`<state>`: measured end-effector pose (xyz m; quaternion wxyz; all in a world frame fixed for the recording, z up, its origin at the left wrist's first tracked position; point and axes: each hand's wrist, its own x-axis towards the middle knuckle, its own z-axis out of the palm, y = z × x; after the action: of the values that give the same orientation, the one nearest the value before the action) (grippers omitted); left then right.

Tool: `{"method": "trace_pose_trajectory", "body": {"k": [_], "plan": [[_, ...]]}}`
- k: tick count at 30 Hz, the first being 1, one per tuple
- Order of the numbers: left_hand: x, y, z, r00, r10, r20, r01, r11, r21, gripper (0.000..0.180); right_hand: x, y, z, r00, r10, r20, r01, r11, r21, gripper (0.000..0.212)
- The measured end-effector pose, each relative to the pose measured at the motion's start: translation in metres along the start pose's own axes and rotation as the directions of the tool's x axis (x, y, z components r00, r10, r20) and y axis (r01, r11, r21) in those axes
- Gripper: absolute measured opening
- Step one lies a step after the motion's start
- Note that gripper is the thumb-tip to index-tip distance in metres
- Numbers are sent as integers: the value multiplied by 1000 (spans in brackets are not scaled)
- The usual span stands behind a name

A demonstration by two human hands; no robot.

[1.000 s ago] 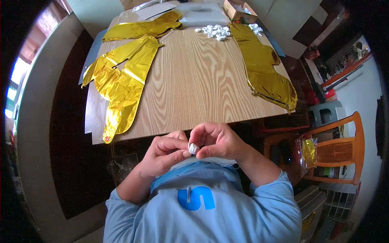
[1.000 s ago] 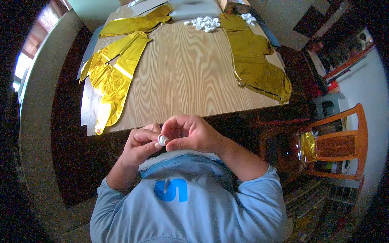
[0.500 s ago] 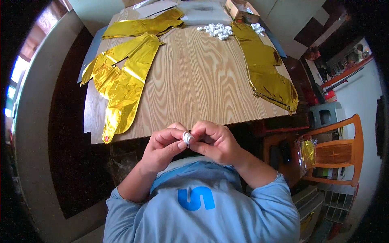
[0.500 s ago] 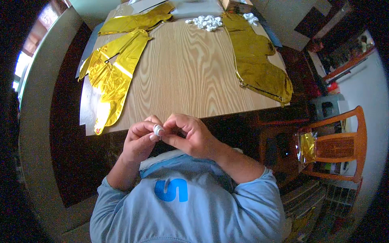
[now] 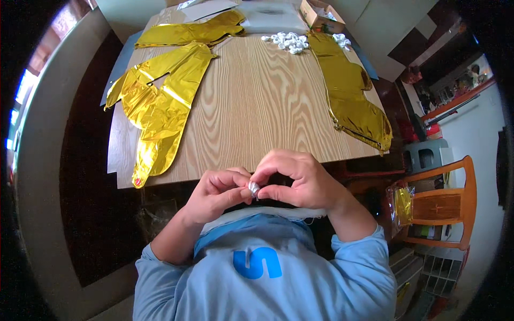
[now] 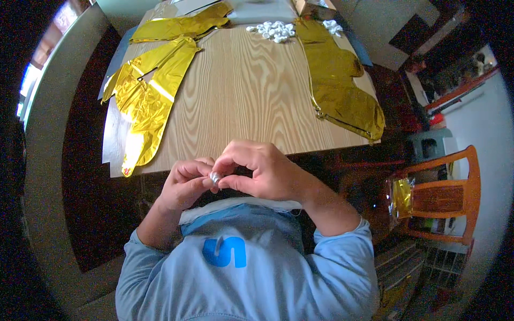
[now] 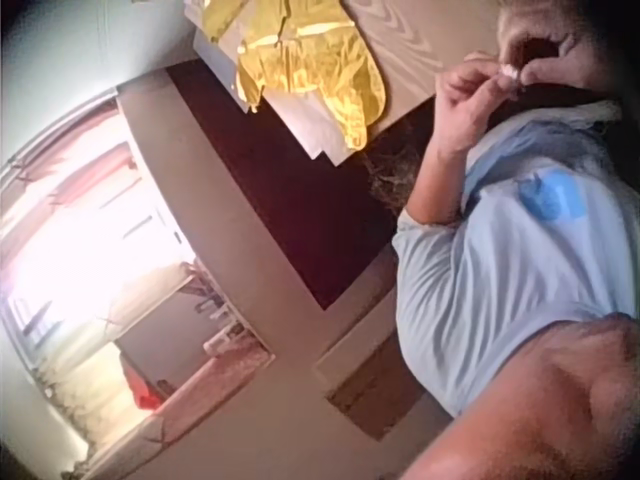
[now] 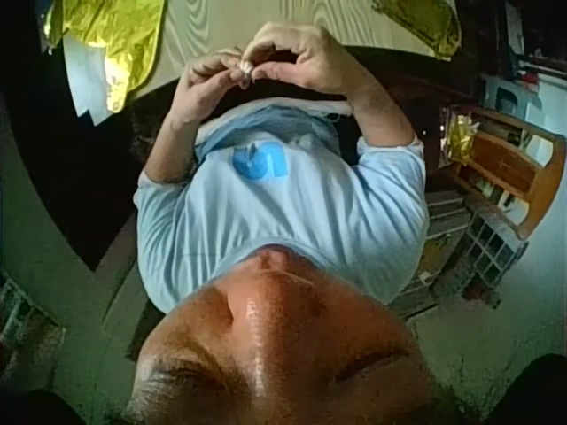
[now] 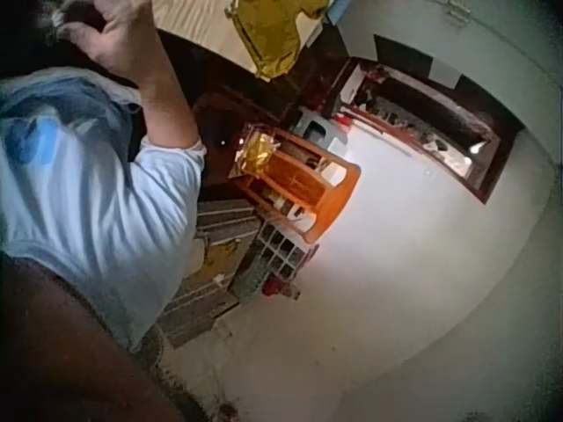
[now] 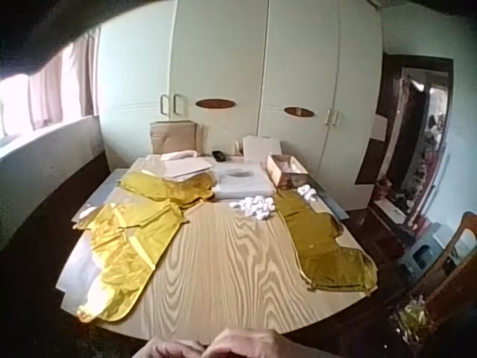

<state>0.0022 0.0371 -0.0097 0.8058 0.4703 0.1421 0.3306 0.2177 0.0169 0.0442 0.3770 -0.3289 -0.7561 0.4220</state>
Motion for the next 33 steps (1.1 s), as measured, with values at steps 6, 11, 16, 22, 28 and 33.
{"method": "trace_pose_trajectory", "body": {"k": [6,11,16,22,28,33], "plan": [[5,10,-2,993,-117,26,117,993,24,12,1,4,0,1000,-6,21,5,999,41,21],[15,14,-8,975,-201,93,199,980,31,11,2,6,-6,997,28,65,-30,999,33,20],[22,6,-12,956,-277,98,289,946,-145,8,5,7,-12,993,47,106,-54,996,72,16],[36,2,-21,964,-254,-77,179,837,-516,24,26,23,-30,953,273,130,-287,951,113,10],[15,11,-38,966,-140,-217,42,915,-401,23,112,111,-120,829,558,37,-558,830,-20,15],[-6,14,-41,942,-159,-295,83,963,-255,18,194,177,-200,852,490,-184,-500,660,-561,29]]}}
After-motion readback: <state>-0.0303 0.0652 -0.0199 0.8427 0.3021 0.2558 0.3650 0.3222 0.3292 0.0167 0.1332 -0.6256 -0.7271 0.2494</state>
